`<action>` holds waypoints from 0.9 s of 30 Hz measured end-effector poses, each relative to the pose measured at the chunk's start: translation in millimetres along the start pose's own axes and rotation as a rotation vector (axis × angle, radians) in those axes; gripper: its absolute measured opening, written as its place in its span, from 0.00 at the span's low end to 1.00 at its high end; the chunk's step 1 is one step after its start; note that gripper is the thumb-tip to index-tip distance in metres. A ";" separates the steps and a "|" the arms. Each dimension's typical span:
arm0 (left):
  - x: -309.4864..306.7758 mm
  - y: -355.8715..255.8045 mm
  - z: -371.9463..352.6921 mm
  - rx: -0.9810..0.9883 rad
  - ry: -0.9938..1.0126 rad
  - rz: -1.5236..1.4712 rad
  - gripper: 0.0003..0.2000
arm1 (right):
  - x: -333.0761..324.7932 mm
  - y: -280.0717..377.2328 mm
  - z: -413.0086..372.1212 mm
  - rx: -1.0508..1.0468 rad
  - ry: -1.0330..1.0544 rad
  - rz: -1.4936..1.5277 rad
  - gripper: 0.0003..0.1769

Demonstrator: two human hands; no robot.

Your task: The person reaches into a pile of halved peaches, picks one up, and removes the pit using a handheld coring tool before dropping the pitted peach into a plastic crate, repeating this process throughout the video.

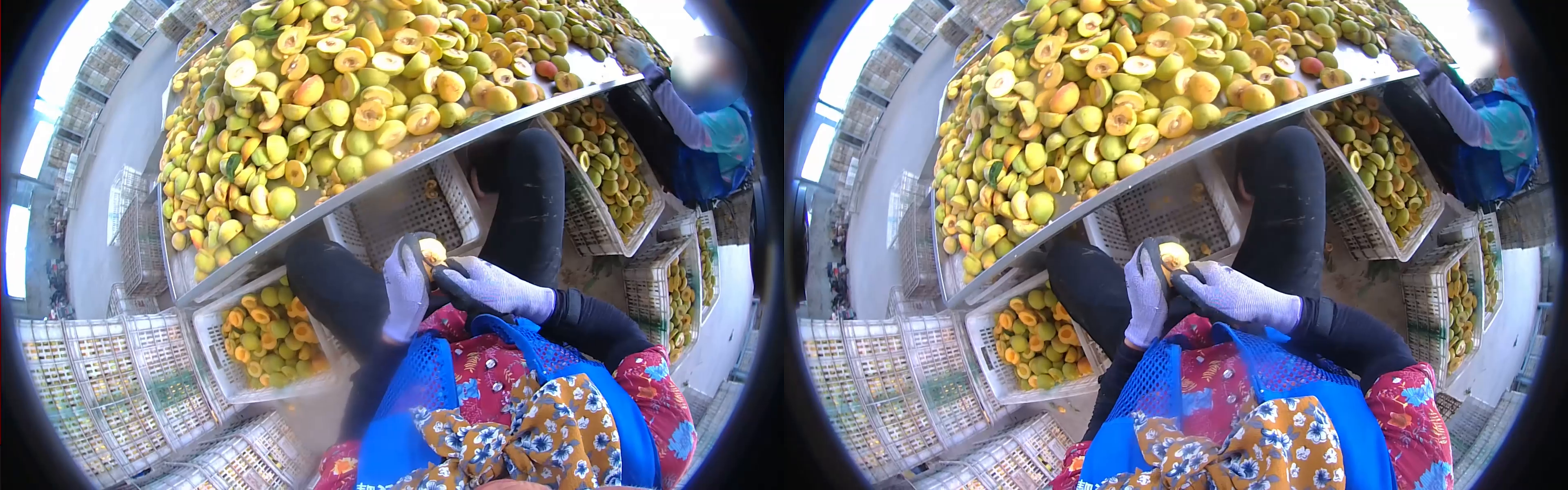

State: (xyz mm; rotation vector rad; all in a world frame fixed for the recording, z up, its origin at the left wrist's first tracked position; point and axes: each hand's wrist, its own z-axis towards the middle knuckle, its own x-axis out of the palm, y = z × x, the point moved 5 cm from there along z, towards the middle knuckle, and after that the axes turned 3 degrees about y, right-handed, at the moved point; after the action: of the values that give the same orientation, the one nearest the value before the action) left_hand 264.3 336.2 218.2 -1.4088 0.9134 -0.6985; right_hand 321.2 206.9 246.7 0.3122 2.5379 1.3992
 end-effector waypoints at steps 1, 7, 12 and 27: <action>-1.2 1.7 1.2 -0.011 -0.017 -0.056 0.18 | -0.7 0.2 4.0 -0.117 -0.087 -0.125 0.19; -5.7 19.1 10.7 -0.093 -0.063 -0.169 0.18 | -3.4 8.0 12.2 -0.093 -0.191 -0.508 0.14; -7.9 25.0 7.4 -0.079 -0.089 0.146 0.17 | 3.7 -17.5 29.4 -0.116 -0.065 0.035 0.18; -52.4 72.2 14.9 -0.282 -0.309 0.004 0.19 | -4.4 -34.1 47.7 0.105 0.638 1.709 0.25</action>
State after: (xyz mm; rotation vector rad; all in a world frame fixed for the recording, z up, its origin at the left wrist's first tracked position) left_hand 242.7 393.7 151.8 -1.7081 0.7892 -0.3424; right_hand 336.9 226.0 193.4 2.8994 2.5184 1.8293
